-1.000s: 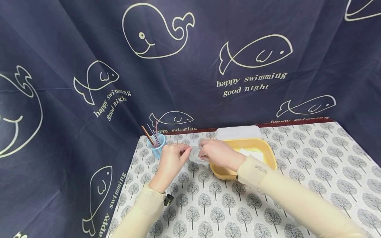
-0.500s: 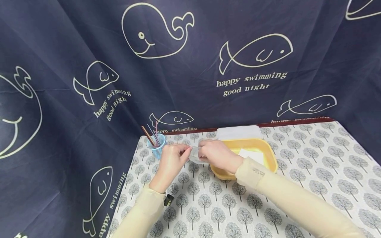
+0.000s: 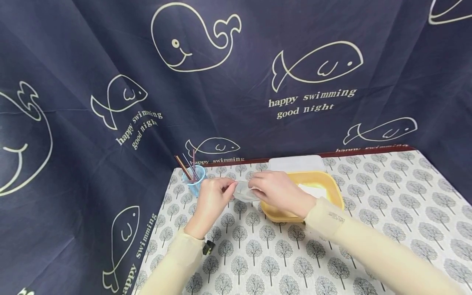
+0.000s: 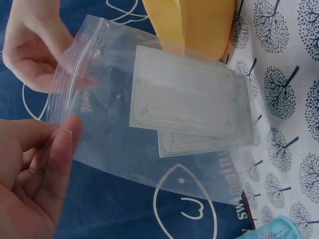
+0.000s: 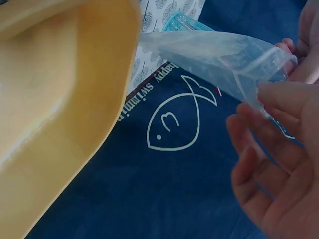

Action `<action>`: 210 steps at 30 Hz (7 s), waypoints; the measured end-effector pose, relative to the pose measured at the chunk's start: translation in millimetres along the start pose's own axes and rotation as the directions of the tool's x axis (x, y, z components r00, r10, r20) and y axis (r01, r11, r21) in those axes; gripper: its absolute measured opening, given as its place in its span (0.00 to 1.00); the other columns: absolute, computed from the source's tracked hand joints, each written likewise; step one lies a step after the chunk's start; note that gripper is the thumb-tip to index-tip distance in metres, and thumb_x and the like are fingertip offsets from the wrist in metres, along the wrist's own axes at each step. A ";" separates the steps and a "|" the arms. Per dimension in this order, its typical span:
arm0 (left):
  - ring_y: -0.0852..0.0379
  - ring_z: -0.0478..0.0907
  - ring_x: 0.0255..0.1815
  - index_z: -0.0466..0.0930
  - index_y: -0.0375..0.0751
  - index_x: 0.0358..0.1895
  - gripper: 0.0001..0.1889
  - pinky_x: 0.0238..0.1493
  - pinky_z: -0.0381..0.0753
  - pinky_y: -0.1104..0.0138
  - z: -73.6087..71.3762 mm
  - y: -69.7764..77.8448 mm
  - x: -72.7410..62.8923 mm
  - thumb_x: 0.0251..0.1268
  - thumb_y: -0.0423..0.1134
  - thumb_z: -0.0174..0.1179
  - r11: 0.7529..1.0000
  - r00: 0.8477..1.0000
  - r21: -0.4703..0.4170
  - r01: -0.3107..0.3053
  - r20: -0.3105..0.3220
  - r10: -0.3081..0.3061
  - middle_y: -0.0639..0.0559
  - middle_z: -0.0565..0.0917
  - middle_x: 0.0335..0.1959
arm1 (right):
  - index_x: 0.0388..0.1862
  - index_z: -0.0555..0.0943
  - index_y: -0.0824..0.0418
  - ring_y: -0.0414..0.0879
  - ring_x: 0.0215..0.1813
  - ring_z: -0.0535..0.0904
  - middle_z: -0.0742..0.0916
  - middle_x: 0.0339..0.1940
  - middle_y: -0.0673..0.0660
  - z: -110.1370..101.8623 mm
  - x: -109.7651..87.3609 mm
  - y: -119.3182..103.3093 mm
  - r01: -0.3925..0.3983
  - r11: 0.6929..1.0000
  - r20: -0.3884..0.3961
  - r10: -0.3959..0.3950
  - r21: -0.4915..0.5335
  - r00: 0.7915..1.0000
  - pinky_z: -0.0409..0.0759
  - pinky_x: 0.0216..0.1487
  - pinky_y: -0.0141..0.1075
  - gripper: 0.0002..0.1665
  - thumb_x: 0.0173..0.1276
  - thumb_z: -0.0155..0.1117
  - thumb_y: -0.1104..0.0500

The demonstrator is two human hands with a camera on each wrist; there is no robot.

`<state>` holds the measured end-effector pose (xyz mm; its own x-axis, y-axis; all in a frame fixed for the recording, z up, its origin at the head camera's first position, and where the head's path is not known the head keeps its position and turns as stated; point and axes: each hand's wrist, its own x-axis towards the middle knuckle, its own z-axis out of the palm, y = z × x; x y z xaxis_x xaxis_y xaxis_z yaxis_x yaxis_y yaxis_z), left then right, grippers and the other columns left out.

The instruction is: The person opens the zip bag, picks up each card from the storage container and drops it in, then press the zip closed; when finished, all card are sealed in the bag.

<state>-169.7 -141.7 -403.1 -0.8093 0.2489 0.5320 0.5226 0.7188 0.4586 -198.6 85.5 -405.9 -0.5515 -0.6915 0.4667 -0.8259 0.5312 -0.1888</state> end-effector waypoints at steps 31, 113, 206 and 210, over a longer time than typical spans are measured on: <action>0.70 0.79 0.17 0.92 0.43 0.31 0.07 0.22 0.77 0.78 -0.7 1.3 -0.8 0.68 0.31 0.69 0.999 1.000 0.024 -0.023 -0.012 0.023 0.57 0.87 0.20 | 0.25 0.84 0.52 0.42 0.26 0.76 0.83 0.23 0.44 -22.0 -95.5 108.8 -0.281 0.951 0.253 0.305 -0.128 0.918 0.82 0.31 0.44 0.13 0.60 0.75 0.69; 0.70 0.81 0.18 0.92 0.42 0.33 0.06 0.22 0.78 0.79 -1.4 -0.8 -3.5 0.69 0.31 0.68 1.000 1.000 0.013 0.009 0.000 -0.009 0.55 0.89 0.24 | 0.35 0.84 0.47 0.37 0.37 0.76 0.81 0.32 0.38 -74.3 -60.0 50.3 -0.132 0.984 -0.240 0.157 0.120 0.958 0.75 0.37 0.29 0.09 0.64 0.71 0.63; 0.69 0.79 0.18 0.91 0.43 0.30 0.07 0.22 0.77 0.78 1.5 1.1 -3.2 0.68 0.31 0.69 0.999 0.999 0.018 -0.035 -0.015 0.035 0.57 0.86 0.20 | 0.28 0.90 0.50 0.42 0.33 0.76 0.79 0.28 0.45 18.1 17.0 -0.9 0.059 0.994 0.203 -0.039 -0.089 0.978 0.81 0.38 0.36 0.06 0.62 0.80 0.58; 0.69 0.79 0.18 0.92 0.42 0.31 0.07 0.22 0.77 0.79 1.0 1.4 -3.4 0.69 0.32 0.69 1.000 1.000 0.018 -0.026 -0.009 0.026 0.57 0.87 0.20 | 0.32 0.89 0.53 0.43 0.35 0.79 0.81 0.30 0.45 13.7 14.0 -1.1 0.050 0.997 0.174 -0.039 -0.058 0.984 0.83 0.41 0.38 0.05 0.63 0.79 0.60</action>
<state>-166.5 -141.0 -405.0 -0.7932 0.2615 0.5499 0.5382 0.7236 0.4321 -207.1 68.5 -411.0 -0.5311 -0.7862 0.3159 -0.8440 0.5239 -0.1150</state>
